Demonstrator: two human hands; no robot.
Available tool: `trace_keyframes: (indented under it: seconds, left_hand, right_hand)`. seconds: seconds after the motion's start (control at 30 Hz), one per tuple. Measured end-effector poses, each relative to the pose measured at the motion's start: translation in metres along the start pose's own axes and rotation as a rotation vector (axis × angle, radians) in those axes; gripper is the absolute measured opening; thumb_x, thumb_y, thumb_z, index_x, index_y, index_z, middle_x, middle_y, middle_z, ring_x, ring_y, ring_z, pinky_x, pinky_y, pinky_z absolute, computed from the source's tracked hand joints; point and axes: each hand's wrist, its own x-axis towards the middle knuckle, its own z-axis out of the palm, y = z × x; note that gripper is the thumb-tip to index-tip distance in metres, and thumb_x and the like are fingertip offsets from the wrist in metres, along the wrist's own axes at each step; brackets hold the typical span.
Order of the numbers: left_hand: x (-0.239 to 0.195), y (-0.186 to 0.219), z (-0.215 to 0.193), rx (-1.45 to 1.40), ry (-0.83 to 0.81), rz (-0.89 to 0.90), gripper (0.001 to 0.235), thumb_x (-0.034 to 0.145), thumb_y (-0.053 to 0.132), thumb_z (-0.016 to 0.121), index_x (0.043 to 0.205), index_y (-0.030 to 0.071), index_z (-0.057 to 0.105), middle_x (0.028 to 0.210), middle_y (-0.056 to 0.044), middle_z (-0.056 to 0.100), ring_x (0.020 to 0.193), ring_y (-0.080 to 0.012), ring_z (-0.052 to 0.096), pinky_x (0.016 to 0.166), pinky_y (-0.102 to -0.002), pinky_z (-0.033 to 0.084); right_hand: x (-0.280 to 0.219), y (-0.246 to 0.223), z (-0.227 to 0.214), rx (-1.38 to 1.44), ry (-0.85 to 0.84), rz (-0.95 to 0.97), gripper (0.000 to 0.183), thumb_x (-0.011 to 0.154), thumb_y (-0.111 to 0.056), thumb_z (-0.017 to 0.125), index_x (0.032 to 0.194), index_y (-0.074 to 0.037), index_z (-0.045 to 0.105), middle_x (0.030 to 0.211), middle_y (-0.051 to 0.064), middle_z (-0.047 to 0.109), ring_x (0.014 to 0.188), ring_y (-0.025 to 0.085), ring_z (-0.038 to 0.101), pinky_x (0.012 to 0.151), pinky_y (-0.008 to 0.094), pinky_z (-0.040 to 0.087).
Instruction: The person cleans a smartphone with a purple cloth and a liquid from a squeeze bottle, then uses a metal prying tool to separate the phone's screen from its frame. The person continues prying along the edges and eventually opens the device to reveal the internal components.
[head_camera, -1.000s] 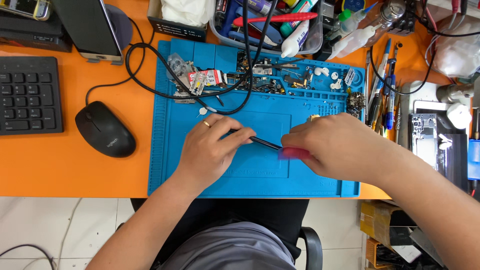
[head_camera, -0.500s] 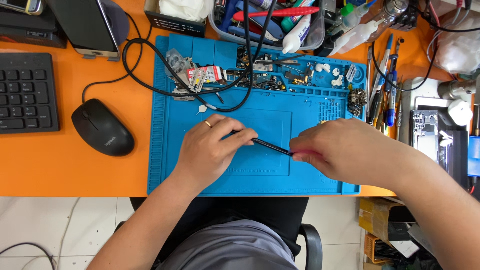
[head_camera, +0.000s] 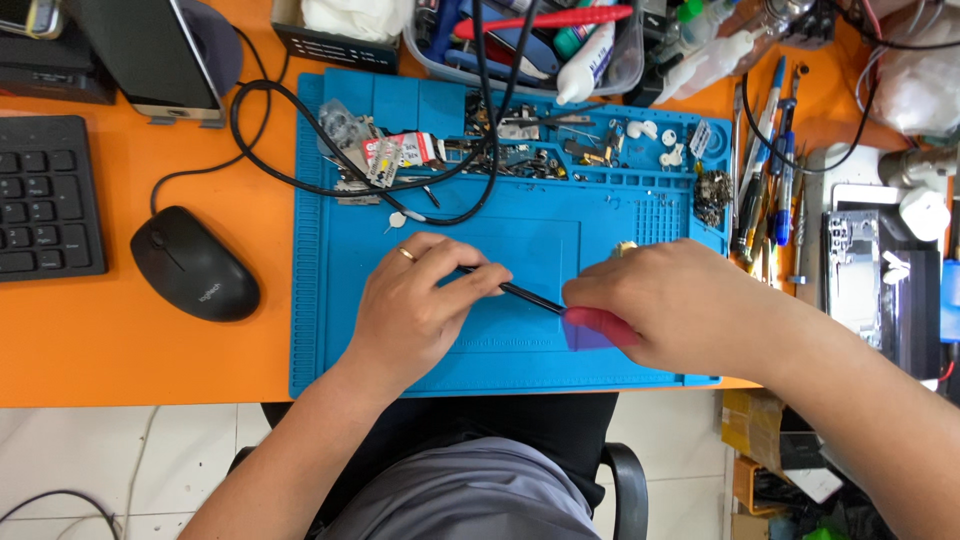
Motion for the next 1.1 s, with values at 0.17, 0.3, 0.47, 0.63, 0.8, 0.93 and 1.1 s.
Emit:
trace_keyframes:
  seconds: [0.17,0.3,0.47,0.63,0.8,0.93,1.1]
  left_hand:
    - [-0.001,-0.002,-0.002,0.03,-0.005,0.011,0.02,0.099,0.007,0.087,0.115,0.017,0.079,0.105,-0.003,0.071,0.094,-0.0273,0.064,0.067,-0.038,0.054]
    - [-0.002,-0.002,-0.002,0.045,-0.038,0.022,0.02,0.1,0.008,0.086,0.116,0.018,0.078,0.106,-0.004,0.071,0.096,-0.0279,0.065,0.068,-0.038,0.055]
    - [-0.002,-0.001,0.001,0.044,-0.039,0.029,0.023,0.099,0.006,0.087,0.116,0.019,0.078,0.105,-0.003,0.071,0.094,-0.027,0.065,0.065,-0.037,0.053]
    - [-0.001,0.0,0.0,0.033,-0.055,0.004,0.023,0.098,0.007,0.086,0.116,0.019,0.078,0.105,-0.002,0.072,0.095,-0.0268,0.064,0.066,-0.037,0.053]
    - [-0.001,-0.002,0.002,0.009,-0.038,0.02,0.022,0.098,0.009,0.087,0.117,0.018,0.079,0.104,-0.004,0.072,0.094,-0.0273,0.065,0.069,-0.038,0.053]
    - [-0.003,-0.002,0.003,-0.014,-0.041,0.035,0.023,0.099,0.007,0.086,0.119,0.015,0.079,0.106,-0.006,0.073,0.095,-0.0284,0.065,0.074,-0.04,0.054]
    - [-0.002,-0.001,0.004,-0.027,-0.024,0.036,0.022,0.099,0.008,0.087,0.118,0.014,0.078,0.106,-0.007,0.072,0.095,-0.0286,0.065,0.075,-0.041,0.054]
  right_hand:
    - [-0.008,-0.001,0.001,0.038,-0.017,-0.021,0.026,0.11,-0.038,0.052,0.088,-0.029,0.061,0.081,-0.008,0.071,0.081,0.024,0.07,0.059,0.048,0.053]
    - [-0.014,0.002,0.005,0.031,-0.025,-0.014,0.012,0.104,-0.031,0.057,0.095,-0.031,0.064,0.087,-0.007,0.073,0.088,0.025,0.073,0.061,0.049,0.056]
    - [-0.019,0.003,0.007,0.064,-0.066,0.048,0.034,0.113,-0.041,0.046,0.087,-0.025,0.06,0.078,-0.004,0.069,0.074,0.026,0.068,0.061,0.047,0.049]
    - [-0.022,0.005,0.007,0.094,-0.055,0.023,0.031,0.112,-0.042,0.049,0.09,-0.027,0.065,0.083,-0.005,0.074,0.078,0.025,0.07,0.065,0.047,0.053]
    - [-0.022,0.009,0.013,0.071,-0.014,0.005,0.034,0.112,-0.042,0.048,0.087,-0.025,0.062,0.081,-0.005,0.072,0.08,0.026,0.069,0.066,0.048,0.052]
    - [-0.016,0.009,0.02,0.063,0.04,-0.071,0.007,0.098,-0.031,0.064,0.104,-0.027,0.067,0.09,-0.005,0.075,0.089,0.026,0.074,0.06,0.049,0.057]
    - [-0.001,0.002,0.024,-0.012,0.145,-0.156,0.005,0.1,-0.024,0.059,0.098,-0.022,0.063,0.082,0.0,0.07,0.08,0.032,0.071,0.053,0.051,0.054]
